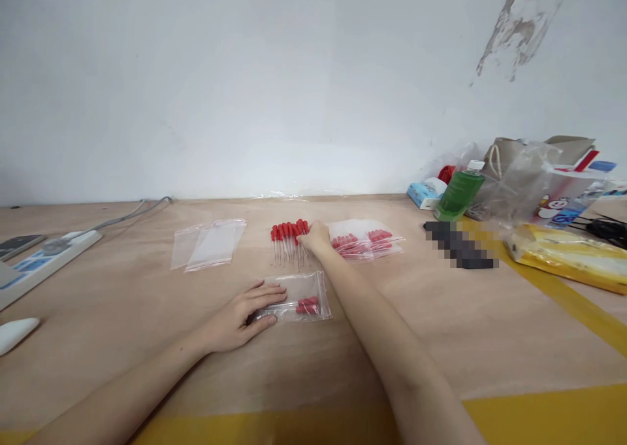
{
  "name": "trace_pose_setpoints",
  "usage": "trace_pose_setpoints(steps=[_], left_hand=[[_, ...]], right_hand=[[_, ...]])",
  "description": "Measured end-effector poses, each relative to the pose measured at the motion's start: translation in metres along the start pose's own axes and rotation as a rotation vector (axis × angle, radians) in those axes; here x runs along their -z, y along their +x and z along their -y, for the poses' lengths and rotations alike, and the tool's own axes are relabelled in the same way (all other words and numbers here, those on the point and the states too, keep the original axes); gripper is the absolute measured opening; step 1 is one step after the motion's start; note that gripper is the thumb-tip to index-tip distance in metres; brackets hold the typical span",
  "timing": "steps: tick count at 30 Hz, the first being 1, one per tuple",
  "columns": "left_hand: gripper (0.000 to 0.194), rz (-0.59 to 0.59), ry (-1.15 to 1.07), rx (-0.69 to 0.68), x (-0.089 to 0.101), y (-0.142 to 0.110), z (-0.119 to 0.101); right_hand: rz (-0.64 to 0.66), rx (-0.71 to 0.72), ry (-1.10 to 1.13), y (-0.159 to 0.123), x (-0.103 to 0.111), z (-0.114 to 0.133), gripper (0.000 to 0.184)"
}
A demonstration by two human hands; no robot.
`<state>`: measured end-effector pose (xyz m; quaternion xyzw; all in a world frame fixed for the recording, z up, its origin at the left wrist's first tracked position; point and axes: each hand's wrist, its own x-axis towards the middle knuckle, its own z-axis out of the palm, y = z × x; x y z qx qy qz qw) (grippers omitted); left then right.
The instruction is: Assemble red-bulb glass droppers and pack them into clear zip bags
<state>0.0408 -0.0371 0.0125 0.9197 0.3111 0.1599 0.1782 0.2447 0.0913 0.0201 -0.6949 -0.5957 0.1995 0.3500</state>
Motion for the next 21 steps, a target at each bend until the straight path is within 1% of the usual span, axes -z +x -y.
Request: trace_pose_setpoints(steps=[2,4,6,9,12,14,16,17,18,19,21], left_hand=[[0.038,-0.001,0.0,-0.001,0.0,0.0,0.0],[0.038,-0.001,0.003,0.003,0.0,0.0,0.0],[0.039,0.003,0.005,0.007,0.0,0.0,0.0],[0.039,0.002,0.002,0.008,-0.001,0.0,0.001],[0.039,-0.011,-0.002,0.007,-0.002,-0.001,0.002],[0.039,-0.011,-0.002,0.005,-0.002,0.0,0.002],[0.039,-0.009,0.001,0.0,-0.002,0.0,0.002],[0.039,-0.008,0.003,-0.003,-0.002,0.0,0.002],[0.039,-0.009,0.006,-0.005,-0.002,0.0,0.002],[0.039,-0.01,0.008,-0.007,-0.002,0.0,0.002],[0.039,-0.01,0.014,-0.007,-0.002,0.0,0.003]], right_hand=[[0.026,-0.028,0.013,0.002,0.001,0.0,0.012],[0.036,-0.045,0.034,0.003,0.003,-0.002,0.013],[0.031,-0.053,0.062,0.005,0.004,-0.005,0.017],[0.016,-0.058,0.108,0.006,0.006,-0.011,0.027],[0.019,-0.059,0.16,0.003,0.015,-0.014,0.032],[0.031,-0.05,0.197,-0.007,0.026,-0.016,0.039],[0.059,-0.023,0.266,-0.023,0.04,-0.018,0.056],[0.074,-0.008,0.311,-0.034,0.048,-0.02,0.068],[0.127,0.022,0.427,-0.045,0.055,-0.023,0.08],[0.161,0.037,0.534,-0.057,0.061,-0.027,0.087],[0.201,0.036,0.653,-0.078,0.07,-0.039,0.093]])
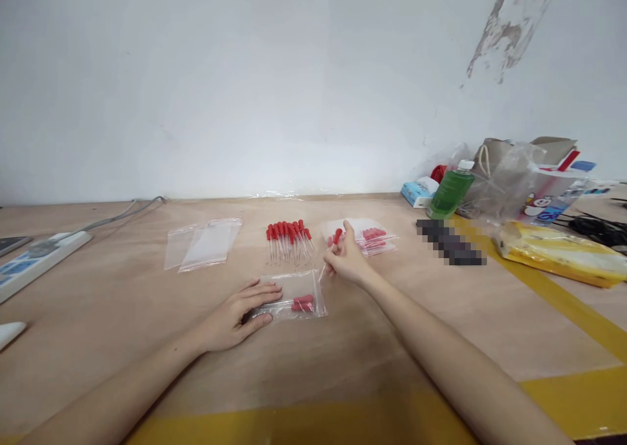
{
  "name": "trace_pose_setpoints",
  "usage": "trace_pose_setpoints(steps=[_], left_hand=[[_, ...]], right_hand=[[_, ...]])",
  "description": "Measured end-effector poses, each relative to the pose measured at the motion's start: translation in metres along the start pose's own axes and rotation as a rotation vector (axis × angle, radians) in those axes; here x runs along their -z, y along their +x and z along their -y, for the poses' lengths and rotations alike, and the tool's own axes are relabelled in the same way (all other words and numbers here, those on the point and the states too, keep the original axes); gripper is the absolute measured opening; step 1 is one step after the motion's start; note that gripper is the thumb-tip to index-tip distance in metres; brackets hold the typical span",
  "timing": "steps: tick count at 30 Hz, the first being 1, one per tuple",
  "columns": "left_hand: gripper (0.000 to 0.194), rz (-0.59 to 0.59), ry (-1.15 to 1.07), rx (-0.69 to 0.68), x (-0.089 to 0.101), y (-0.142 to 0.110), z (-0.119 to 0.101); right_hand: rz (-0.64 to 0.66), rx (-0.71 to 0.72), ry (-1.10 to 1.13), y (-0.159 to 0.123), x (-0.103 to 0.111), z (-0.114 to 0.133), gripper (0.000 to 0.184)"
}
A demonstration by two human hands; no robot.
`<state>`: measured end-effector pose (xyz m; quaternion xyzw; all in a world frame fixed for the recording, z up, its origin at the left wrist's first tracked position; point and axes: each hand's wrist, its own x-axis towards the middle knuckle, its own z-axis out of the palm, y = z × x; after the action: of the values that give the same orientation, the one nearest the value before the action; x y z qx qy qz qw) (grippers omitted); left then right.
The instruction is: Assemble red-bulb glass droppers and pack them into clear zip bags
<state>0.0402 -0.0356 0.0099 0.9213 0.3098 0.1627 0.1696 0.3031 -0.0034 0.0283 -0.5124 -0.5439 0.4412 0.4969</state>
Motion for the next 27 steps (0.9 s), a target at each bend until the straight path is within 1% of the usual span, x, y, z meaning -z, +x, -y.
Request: trace_pose_setpoints(steps=[1,3,5,7,10,13,15,17,20,22,24,26,27], left_hand=[[0.039,-0.001,0.003,0.0,0.0,0.0,0.0],[0.039,0.0,0.01,-0.001,0.0,0.0,0.0],[0.039,0.004,0.018,0.001,0.0,0.0,0.0],[0.039,0.011,0.026,0.006,0.0,0.0,-0.001],[0.044,-0.003,0.038,0.028,0.0,-0.001,-0.003],[0.051,-0.024,0.034,0.061,0.001,-0.002,-0.005],[0.053,-0.022,0.03,0.074,0.001,-0.003,-0.005],[0.053,-0.017,0.033,0.081,0.001,-0.004,-0.005],[0.053,-0.009,0.042,0.09,0.0,-0.004,-0.004],[0.053,-0.009,0.047,0.088,0.0,-0.004,-0.004],[0.052,-0.012,0.047,0.08,-0.001,-0.004,-0.004],[0.052,-0.014,0.047,0.07,-0.001,-0.004,-0.004],[0.051,-0.016,0.047,0.066,-0.001,-0.003,-0.004]], right_hand=[[-0.024,0.005,0.036,-0.009,0.004,-0.004,0.092],[-0.115,0.036,0.096,-0.022,0.008,-0.016,0.088],[-0.21,0.065,0.154,-0.028,0.009,-0.027,0.081],[-0.25,0.061,0.22,-0.03,0.006,-0.036,0.072],[-0.204,0.012,0.337,-0.033,-0.002,-0.043,0.057],[-0.104,-0.015,0.386,-0.038,-0.008,-0.044,0.046],[-0.029,0.005,0.301,-0.042,-0.009,-0.043,0.039],[0.03,0.08,0.09,-0.044,-0.006,-0.042,0.029],[0.056,0.243,-0.31,-0.044,-0.002,-0.042,0.017],[0.056,0.323,-0.455,-0.043,-0.003,-0.043,0.016],[0.054,0.355,-0.459,-0.042,-0.006,-0.045,0.019],[0.08,0.332,-0.378,-0.043,-0.009,-0.045,0.022],[0.118,0.304,-0.321,-0.044,-0.01,-0.044,0.024]])
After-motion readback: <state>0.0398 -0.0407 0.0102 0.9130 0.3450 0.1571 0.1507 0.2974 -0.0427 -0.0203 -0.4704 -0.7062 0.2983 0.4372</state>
